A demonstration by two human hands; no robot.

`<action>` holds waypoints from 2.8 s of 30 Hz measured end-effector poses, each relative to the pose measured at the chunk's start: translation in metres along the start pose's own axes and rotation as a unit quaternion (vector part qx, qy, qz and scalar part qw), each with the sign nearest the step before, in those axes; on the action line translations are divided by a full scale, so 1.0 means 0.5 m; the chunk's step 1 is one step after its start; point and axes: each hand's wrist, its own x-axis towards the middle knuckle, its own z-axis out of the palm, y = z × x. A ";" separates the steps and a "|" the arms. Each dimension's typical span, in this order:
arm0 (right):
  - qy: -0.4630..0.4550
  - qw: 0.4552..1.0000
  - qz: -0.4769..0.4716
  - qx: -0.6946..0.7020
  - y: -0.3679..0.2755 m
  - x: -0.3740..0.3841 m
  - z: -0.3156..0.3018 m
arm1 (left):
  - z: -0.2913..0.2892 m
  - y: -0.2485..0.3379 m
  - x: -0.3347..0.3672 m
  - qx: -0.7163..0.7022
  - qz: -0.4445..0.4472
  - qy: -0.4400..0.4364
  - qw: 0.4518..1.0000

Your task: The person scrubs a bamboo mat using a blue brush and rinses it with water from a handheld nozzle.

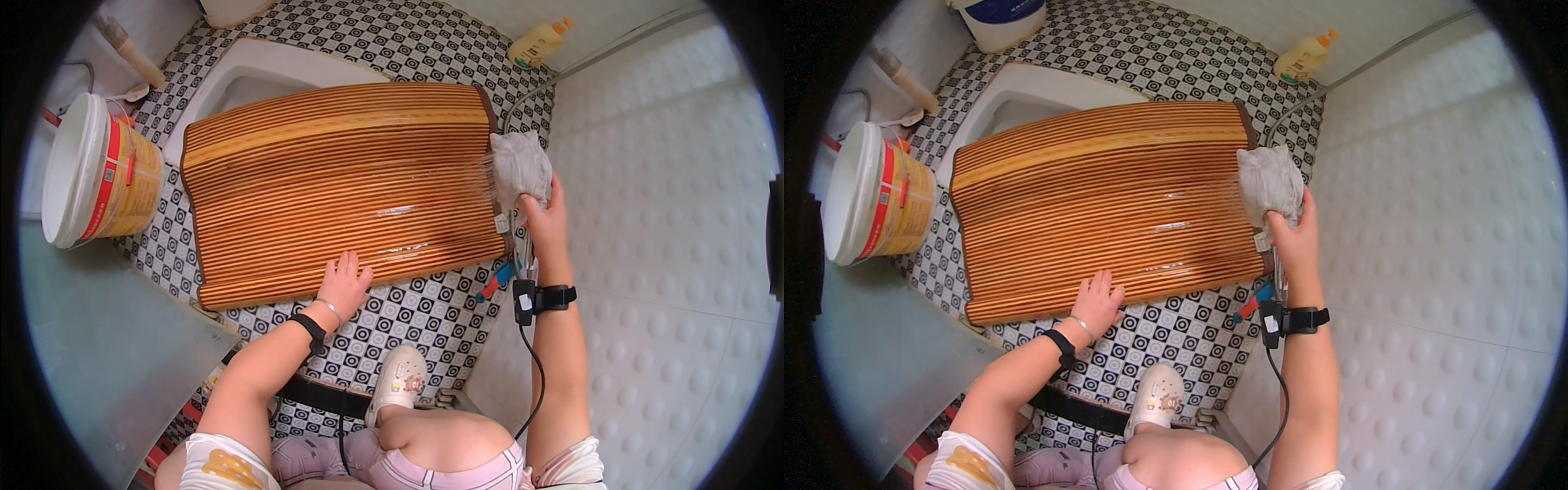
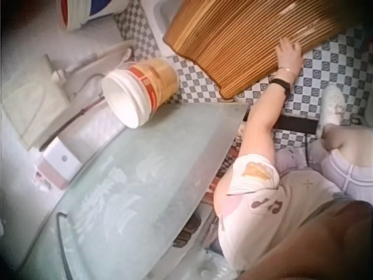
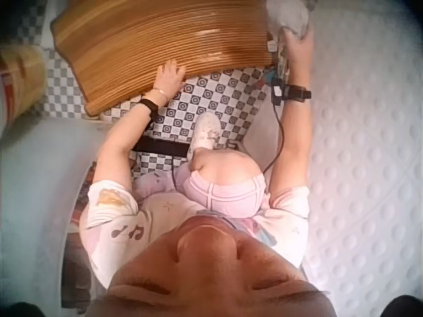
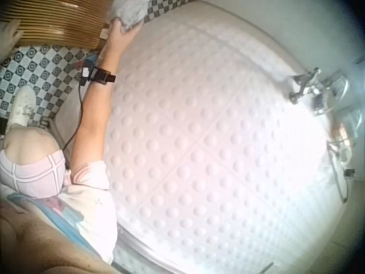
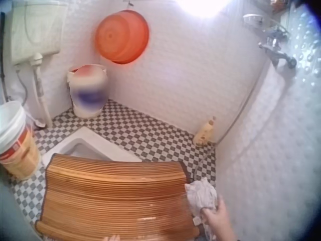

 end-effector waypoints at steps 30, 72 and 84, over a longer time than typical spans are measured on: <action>-0.028 0.999 -0.044 -0.001 0.067 0.010 0.026 | -0.019 -0.051 0.112 0.070 -0.113 0.065 0.989; -0.121 0.977 -0.107 0.142 0.008 0.001 0.152 | -0.070 -0.042 0.069 -0.150 -0.054 -0.095 0.983; -0.275 0.941 -0.096 0.171 -0.141 0.036 0.335 | -0.080 -0.178 0.023 -0.173 -0.253 -0.025 0.952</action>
